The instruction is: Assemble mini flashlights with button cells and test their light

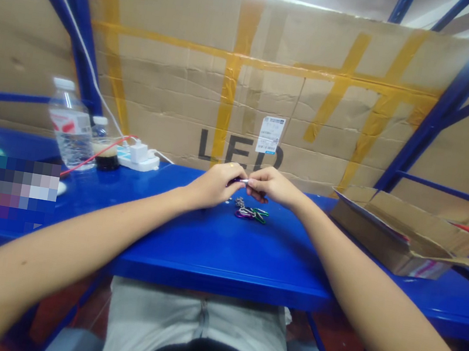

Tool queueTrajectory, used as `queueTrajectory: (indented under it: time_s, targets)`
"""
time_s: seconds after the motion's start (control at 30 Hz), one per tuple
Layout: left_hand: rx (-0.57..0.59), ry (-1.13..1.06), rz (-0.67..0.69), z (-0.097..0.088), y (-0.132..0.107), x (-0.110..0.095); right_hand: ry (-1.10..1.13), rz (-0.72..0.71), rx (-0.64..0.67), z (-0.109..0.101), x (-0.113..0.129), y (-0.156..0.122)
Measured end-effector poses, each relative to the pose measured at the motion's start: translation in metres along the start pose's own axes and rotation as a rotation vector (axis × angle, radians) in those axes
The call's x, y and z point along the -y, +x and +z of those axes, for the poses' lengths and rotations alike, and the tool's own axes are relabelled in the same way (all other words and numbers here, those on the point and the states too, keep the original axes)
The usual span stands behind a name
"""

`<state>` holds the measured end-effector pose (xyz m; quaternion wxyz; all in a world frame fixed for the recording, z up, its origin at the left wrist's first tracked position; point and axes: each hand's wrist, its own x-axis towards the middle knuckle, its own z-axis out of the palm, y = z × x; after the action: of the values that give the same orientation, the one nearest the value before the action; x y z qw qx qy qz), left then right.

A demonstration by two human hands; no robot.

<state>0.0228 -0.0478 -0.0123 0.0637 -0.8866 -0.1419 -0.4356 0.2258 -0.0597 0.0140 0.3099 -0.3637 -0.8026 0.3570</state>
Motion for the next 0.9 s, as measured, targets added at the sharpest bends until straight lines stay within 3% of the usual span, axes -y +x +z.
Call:
queueTrajectory:
  time_s: [0.37, 0.6, 0.9]
  targets:
    - [-0.039, 0.103, 0.114, 0.0009, -0.0008, 0.0029, 0.355, 0.138, 0.037, 0.0064, 0.0018, 0.0008]
    - [0.013, 0.174, 0.063, -0.0034, 0.0008, -0.0031, 0.323, 0.103, -0.034, 0.0097, 0.0005, 0.0021]
    - [-0.075, 0.002, 0.029, 0.0016, 0.0019, 0.0017, 0.442, 0.142, 0.011, 0.0095, -0.003, 0.0022]
